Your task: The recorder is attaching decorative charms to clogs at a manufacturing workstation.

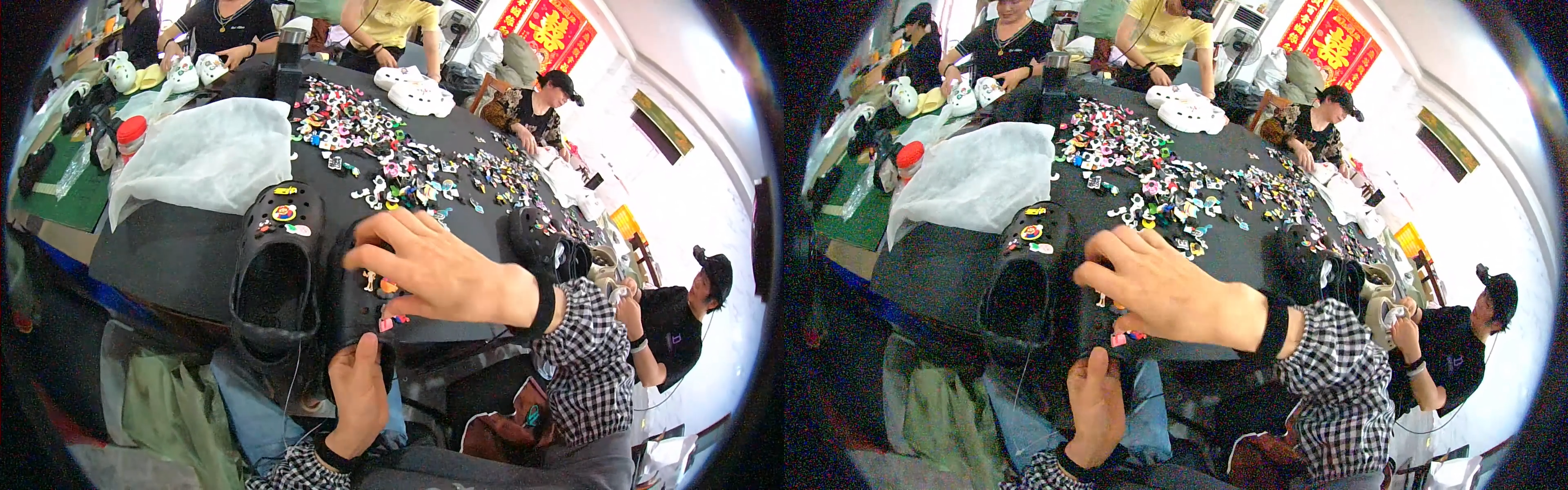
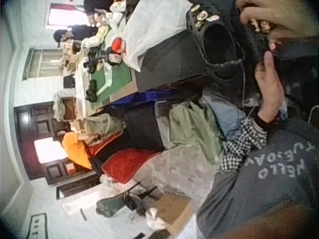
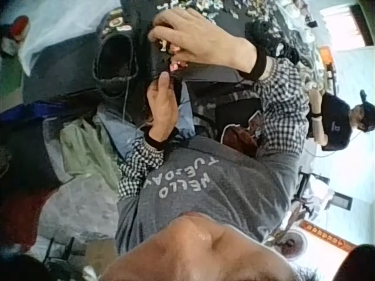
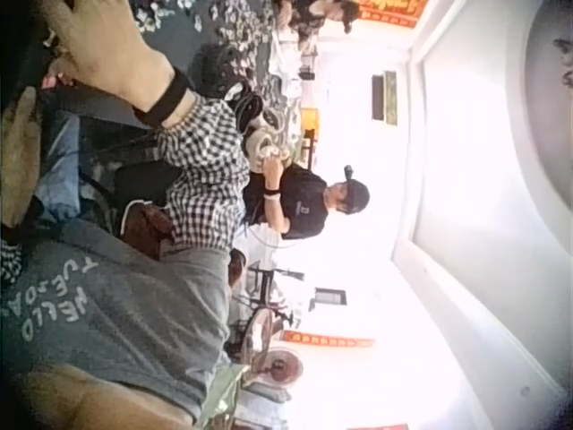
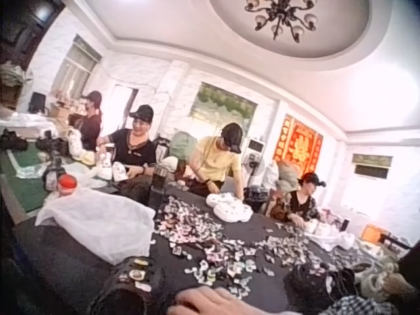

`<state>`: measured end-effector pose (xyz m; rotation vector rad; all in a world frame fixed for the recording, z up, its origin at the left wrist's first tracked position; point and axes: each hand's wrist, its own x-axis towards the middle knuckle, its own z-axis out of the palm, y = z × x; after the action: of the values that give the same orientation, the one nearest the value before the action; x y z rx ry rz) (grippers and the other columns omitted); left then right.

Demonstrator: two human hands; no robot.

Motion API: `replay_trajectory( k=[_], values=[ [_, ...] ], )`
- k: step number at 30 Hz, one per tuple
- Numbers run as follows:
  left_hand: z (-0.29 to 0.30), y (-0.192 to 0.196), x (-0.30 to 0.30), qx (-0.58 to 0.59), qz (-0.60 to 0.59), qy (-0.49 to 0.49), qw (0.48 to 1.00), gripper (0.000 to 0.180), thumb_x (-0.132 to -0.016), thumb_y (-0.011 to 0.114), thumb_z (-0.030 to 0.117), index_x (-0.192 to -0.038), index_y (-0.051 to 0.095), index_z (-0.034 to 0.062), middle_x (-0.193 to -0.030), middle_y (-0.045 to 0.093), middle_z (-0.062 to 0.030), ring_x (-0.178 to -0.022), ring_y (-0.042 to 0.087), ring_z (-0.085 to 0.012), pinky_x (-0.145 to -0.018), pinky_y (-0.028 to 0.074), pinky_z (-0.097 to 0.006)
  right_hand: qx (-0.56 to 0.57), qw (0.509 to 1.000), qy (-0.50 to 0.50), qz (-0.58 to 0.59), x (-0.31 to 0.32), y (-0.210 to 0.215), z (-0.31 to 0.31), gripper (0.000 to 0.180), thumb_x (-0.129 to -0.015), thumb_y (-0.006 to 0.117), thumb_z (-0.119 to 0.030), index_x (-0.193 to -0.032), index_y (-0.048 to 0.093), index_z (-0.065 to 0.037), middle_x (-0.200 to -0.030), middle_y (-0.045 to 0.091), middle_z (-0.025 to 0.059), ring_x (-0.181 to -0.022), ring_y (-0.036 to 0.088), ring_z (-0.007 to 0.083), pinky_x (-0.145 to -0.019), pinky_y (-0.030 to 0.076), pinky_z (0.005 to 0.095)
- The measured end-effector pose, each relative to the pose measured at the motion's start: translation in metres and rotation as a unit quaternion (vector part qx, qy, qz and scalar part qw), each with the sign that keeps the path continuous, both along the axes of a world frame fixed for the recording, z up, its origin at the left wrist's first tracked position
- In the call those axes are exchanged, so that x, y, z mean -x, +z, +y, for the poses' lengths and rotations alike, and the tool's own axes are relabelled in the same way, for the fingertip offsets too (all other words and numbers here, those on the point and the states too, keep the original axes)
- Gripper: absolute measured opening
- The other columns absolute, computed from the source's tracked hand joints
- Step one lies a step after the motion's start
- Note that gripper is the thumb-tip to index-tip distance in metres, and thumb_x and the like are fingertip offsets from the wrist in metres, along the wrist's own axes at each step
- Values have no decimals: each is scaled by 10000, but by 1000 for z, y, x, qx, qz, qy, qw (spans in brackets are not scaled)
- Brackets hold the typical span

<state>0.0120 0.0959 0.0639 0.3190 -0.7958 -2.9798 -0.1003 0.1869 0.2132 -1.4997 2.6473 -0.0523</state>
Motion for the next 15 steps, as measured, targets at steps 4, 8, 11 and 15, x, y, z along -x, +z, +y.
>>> replay_trajectory(
  k=[4,8,11,15],
  values=[
    [3,-4,-2,-5,37,-7,999,171,-979,542,146,-1034,591,-8,-1037,626,-49,-963,571,-128,-875,457,-289,-7,994,60,93,19,-4,1,886,-594,854,-273,-1366,453,-106,-1409,393,164,-1360,311,404,-1071,293,590],
    [6,12,1,4,-18,50,999,240,-980,561,189,-947,626,-39,-991,641,-61,-886,567,-95,-787,446,-253,-123,990,72,-1,34,-2,-11,867,-662,822,-302,-1396,413,-86,-1438,352,199,-1374,272,409,-1044,318,600],
    [2,-11,0,20,22,15,999,224,-981,546,170,-1005,613,-42,-1041,636,-69,-938,567,-104,-859,445,-264,-180,981,58,-38,34,4,-22,780,-662,817,-315,-1330,497,-71,-1388,402,176,-1291,355,390,-961,409,544],
    [5,3,7,19,13,2,1000,238,-977,542,153,-1097,585,-48,-1085,624,-65,-984,566,-118,-896,432,-272,-148,985,57,-74,43,-1,-17,769,-654,819,-295,-1323,509,-77,-1376,425,143,-1295,356,360,-958,411,515]
  ],
)
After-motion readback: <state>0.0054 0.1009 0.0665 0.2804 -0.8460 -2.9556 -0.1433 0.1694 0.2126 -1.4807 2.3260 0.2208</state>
